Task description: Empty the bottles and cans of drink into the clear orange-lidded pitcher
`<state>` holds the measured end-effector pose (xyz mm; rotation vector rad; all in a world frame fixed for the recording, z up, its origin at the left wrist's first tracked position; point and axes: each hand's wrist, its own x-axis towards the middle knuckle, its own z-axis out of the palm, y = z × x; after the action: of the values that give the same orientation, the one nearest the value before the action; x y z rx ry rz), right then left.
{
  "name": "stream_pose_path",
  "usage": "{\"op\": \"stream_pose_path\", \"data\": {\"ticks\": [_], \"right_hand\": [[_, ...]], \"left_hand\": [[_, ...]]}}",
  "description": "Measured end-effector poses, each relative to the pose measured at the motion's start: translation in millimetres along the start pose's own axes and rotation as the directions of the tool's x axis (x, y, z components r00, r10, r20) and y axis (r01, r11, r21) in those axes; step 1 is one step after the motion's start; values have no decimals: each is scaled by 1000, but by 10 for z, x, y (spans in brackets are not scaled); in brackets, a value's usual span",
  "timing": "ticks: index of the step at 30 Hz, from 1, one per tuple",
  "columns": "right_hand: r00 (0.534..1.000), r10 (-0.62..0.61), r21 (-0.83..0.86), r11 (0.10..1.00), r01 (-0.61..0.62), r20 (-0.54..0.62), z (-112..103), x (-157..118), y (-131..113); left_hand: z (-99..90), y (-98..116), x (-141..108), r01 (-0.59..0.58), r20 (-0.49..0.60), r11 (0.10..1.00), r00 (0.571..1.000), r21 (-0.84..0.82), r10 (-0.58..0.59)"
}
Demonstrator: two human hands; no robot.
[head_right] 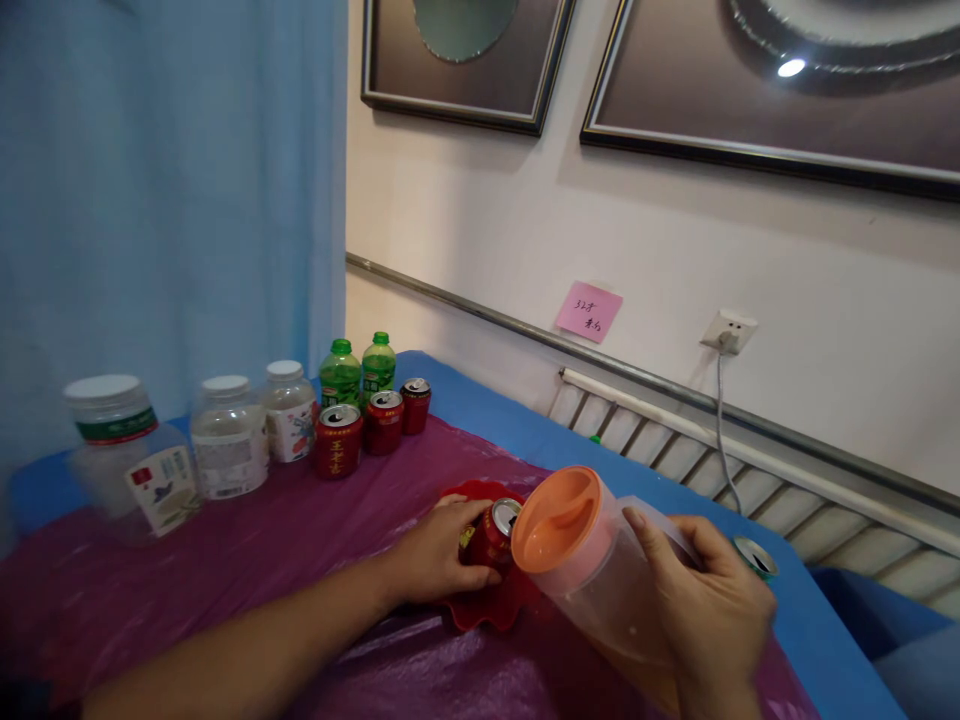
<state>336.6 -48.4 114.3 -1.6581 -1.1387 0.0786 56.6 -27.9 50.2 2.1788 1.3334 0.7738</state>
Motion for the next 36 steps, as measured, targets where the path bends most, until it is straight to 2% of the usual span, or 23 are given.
{"op": "stream_pose_path", "data": {"ticks": [30, 36], "right_hand": [[999, -42, 4, 999, 42, -19, -12, -29, -23], [999, -44, 6, 999, 44, -27, 2, -11, 32]], "left_hand": [[8, -36, -1, -3, 0, 1000, 1000, 26, 3], [16, -49, 1, 1, 0, 1000, 1000, 29, -1]]}}
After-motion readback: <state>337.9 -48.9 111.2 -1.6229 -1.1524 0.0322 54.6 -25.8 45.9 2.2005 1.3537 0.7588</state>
